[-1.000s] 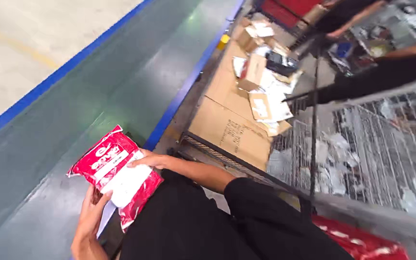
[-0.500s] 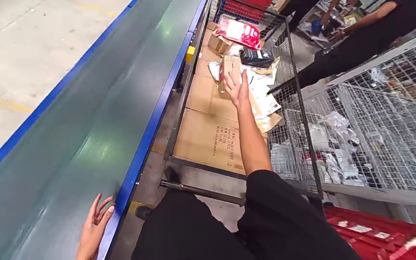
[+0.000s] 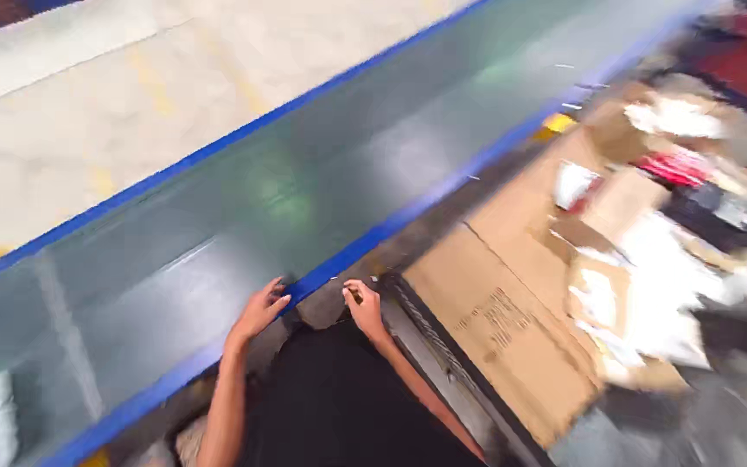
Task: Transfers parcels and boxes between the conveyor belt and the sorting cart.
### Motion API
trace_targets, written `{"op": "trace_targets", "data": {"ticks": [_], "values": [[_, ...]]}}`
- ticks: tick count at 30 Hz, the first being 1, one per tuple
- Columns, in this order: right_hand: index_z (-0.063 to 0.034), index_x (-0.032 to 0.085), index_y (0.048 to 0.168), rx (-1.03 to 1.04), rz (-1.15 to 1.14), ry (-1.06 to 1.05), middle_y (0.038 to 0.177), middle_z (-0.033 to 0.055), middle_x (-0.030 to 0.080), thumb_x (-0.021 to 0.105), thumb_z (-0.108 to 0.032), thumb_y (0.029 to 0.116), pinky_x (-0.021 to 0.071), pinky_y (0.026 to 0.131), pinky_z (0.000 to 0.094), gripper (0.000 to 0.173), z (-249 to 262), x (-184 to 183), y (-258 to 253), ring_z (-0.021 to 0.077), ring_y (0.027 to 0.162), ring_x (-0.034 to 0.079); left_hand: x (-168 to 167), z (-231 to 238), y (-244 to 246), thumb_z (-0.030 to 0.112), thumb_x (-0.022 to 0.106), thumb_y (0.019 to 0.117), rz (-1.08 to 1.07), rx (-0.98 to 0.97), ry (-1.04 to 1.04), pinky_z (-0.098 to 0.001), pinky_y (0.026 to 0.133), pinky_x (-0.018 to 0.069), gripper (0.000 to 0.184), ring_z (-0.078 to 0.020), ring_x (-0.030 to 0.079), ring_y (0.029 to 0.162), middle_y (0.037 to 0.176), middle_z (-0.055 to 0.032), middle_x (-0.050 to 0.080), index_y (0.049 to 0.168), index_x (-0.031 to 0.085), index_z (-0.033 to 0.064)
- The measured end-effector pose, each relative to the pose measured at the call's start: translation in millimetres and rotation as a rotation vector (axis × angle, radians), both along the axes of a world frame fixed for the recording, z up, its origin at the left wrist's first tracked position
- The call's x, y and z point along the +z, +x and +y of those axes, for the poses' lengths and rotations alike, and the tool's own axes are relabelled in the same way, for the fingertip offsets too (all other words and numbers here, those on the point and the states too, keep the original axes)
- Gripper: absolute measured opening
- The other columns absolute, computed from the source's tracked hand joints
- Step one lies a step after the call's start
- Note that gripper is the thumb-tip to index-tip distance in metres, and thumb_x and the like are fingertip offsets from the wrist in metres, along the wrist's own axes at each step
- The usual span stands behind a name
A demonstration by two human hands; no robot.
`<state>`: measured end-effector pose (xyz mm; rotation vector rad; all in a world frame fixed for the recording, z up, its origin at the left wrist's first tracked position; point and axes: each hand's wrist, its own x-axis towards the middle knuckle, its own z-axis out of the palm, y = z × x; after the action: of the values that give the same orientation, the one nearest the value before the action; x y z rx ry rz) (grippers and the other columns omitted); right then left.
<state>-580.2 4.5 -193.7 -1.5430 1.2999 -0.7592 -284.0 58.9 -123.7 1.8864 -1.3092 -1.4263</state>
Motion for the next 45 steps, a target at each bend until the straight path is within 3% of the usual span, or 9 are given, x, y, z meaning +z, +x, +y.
{"op": "trace_targets", "data": {"ticks": [6,13,19,22,27,34,38,42,45], "values": [[-0.0086,0.074,0.117,0.686,0.183,-0.260,0.106,0.0051,0.076,0.062,-0.021,0.0997,0.0618,0.088,0.0392,0.024,6.6,-2.9,69.3,0.0146,0.095,0.073,-7.8,66.6,67.4,0.028,0.061,0.1015,-0.066,0.265,-0.055,-0.0489,0.103,0.0543,0.058,-0.0291,0.067,0.117,0.135,-0.0183,0.064,0.152,0.045,0.0056],[-0.0026,0.065,0.125,0.706,0.158,-0.094,0.093,0.0083,0.075,0.059,-0.021,0.1003,0.0624,0.055,0.0360,0.031,-21.9,-1.5,155.1,0.0150,0.063,0.071,10.2,191.7,140.3,0.017,0.056,0.1027,-0.573,1.206,-0.352,-0.0380,0.090,0.0611,0.036,-0.0195,0.072,0.100,0.112,-0.0132,0.073,0.132,0.062,-0.0019],[-0.0026,0.052,0.143,0.943,0.141,-0.102,0.128,0.0128,0.068,0.065,-0.033,0.0986,0.0607,0.091,0.0415,0.055,-8.7,38.7,297.2,0.0198,0.110,0.069,47.9,312.6,232.5,0.032,0.063,0.1002,-0.788,1.911,-0.525,-0.0395,0.103,0.0533,0.063,-0.0253,0.058,0.128,0.145,-0.0201,0.052,0.148,0.041,-0.0023],[-0.0032,0.043,0.151,1.050,0.094,-0.073,0.145,0.0146,0.056,0.072,-0.046,0.0919,0.0547,0.102,0.0427,0.078,5.6,54.5,384.7,0.0227,0.129,0.059,26.3,351.0,280.9,0.043,0.065,0.0990,-0.432,1.712,-0.530,-0.0435,0.113,0.0467,0.082,-0.0245,0.044,0.144,0.161,-0.0154,0.036,0.160,0.024,0.0067],[-0.0103,0.018,0.163,1.088,-0.015,0.169,0.162,0.0146,0.036,0.087,-0.042,0.0780,0.0509,0.107,0.0503,0.114,17.9,38.8,461.9,0.0286,0.141,0.048,0.7,317.7,275.2,0.033,0.048,0.1078,0.030,1.459,-0.396,-0.0450,0.108,0.0510,0.061,-0.0235,0.053,0.135,0.152,-0.0157,0.046,0.158,0.026,0.0078],[-0.0151,0.003,0.166,0.975,-0.353,0.401,0.169,0.0123,0.020,0.079,-0.039,0.0868,0.0441,0.117,0.0403,0.112,-6.2,15.4,348.5,0.0197,0.151,0.034,-0.1,216.5,186.3,0.063,0.068,0.0889,0.175,1.394,-0.574,-0.0413,0.096,0.0589,0.112,-0.0201,0.061,0.122,0.144,-0.0154,0.047,0.157,0.002,0.0031],[-0.0040,-0.010,0.163,0.790,-0.438,0.423,0.168,0.0201,0.017,0.069,-0.049,0.0942,0.0387,0.120,0.0368,0.113,-25.8,27.1,247.4,0.0197,0.151,0.034,23.7,137.9,144.1,0.046,0.069,0.0899,0.222,1.235,-0.585,-0.0380,0.095,0.0589,0.104,-0.0170,0.065,0.114,0.137,-0.0132,0.053,0.155,0.002,-0.0001],[-0.0043,-0.014,0.160,0.403,-0.619,0.519,0.156,0.0132,0.041,0.066,-0.025,0.0976,0.0556,0.100,0.0299,0.104,-35.1,62.8,122.8,0.0084,0.123,0.060,56.9,40.1,82.5,0.041,0.076,0.0835,0.251,0.902,-0.482,-0.0339,0.096,0.0585,0.104,-0.0118,0.066,0.112,0.132,-0.0076,0.059,0.152,0.014,-0.0047],[-0.0108,-0.018,0.160,0.136,-0.698,0.535,0.161,0.0121,0.030,0.062,-0.022,0.0995,0.0588,0.093,0.0317,0.101,-40.3,80.1,20.3,0.0098,0.121,0.061,70.3,-48.2,8.8,0.046,0.074,0.0862,0.221,0.559,-0.396,-0.0301,0.095,0.0585,0.102,-0.0078,0.065,0.113,0.136,-0.0070,0.057,0.153,0.017,-0.0058]]}}
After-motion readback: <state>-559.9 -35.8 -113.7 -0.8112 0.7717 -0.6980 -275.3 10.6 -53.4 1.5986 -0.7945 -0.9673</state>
